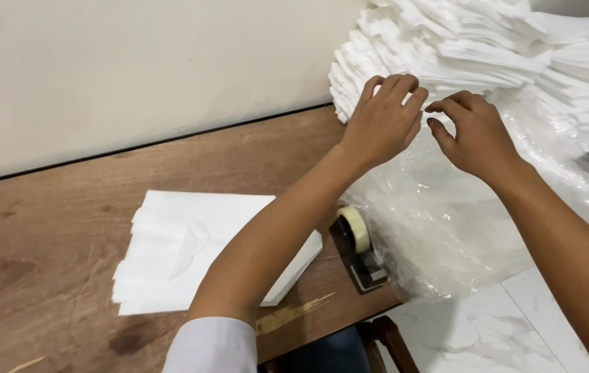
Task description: Folding white plastic bags and stacking them on a wooden table.
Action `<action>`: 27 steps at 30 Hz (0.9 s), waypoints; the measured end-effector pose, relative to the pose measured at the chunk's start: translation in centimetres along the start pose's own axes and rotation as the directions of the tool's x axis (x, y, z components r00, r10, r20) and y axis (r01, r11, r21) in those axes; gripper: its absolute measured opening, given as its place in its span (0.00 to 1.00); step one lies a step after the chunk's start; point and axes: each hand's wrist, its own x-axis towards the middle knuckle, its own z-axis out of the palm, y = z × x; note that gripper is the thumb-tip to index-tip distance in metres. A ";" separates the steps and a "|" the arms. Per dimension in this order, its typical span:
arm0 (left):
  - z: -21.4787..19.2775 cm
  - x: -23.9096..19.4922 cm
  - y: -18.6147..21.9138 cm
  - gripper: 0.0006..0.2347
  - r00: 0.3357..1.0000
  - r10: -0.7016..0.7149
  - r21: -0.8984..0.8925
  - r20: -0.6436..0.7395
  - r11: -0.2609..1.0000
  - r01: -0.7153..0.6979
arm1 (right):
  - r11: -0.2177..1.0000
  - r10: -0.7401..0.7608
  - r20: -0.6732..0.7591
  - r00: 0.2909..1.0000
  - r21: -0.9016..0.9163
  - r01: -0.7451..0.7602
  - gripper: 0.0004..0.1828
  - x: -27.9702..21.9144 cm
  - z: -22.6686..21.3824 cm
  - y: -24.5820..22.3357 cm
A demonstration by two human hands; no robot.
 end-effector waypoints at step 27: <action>19.1 8.1 3.1 0.07 0.986 0.168 0.153 0.002 0.974 -0.166 | 0.870 0.212 -0.248 0.945 -0.393 -0.298 0.15 1.6 1.5 18.6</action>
